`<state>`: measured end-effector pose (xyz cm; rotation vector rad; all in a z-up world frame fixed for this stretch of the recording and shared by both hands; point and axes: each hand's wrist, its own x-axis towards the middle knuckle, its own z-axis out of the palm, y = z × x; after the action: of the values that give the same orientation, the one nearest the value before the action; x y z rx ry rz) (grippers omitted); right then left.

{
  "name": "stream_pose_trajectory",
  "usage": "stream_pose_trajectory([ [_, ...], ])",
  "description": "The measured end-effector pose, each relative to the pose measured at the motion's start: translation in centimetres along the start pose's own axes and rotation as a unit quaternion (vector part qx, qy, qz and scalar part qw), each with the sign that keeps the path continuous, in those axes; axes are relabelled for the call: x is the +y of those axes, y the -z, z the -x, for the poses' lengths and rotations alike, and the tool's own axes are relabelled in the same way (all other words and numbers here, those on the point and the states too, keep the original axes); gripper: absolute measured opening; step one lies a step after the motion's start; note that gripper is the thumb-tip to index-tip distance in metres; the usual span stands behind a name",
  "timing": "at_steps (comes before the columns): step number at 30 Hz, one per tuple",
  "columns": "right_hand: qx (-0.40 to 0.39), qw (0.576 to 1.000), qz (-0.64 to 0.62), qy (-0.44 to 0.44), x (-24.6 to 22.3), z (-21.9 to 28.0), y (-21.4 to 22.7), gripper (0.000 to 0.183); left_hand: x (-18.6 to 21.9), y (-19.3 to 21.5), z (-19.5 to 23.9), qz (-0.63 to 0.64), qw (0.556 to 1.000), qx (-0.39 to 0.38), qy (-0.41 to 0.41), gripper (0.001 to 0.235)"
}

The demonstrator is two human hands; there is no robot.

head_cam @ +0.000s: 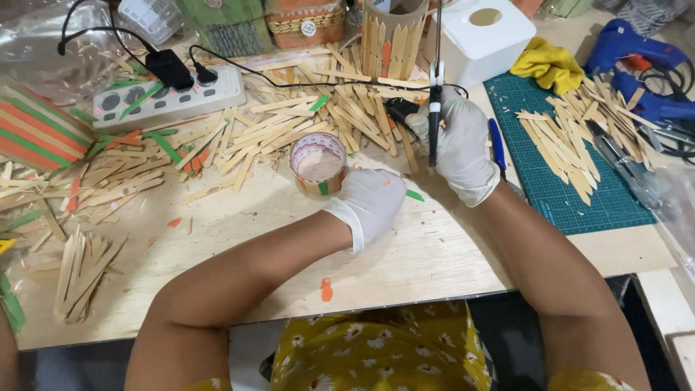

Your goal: Constructing small decorative items by cutting popsicle sticks to size and joining them with hot glue and tape.

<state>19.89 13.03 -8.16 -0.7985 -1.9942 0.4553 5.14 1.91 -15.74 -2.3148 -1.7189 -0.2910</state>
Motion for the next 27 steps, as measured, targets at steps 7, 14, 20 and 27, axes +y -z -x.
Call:
stream_pose_trajectory([
  [7,0.009,0.999,-0.038,-0.019,-0.7,-0.1,0.3,0.047,-2.0,9.1,-1.5,0.157,0.963,-0.202,0.082,0.035],
  [14,0.046,0.968,-0.211,-0.128,-1.1,-0.3,-1.5,0.040,-3.9,18.7,-1.9,0.367,0.888,-0.158,0.230,0.038],
  [20,-0.026,0.921,-0.329,-0.207,-7.2,-1.3,0.1,0.032,-6.4,13.9,-2.3,0.541,0.776,0.057,0.320,0.016],
  [27,-0.022,0.880,-0.422,-0.217,-7.9,-0.3,-0.5,0.023,-4.1,14.0,-1.7,0.618,0.707,0.107,0.327,0.011],
])
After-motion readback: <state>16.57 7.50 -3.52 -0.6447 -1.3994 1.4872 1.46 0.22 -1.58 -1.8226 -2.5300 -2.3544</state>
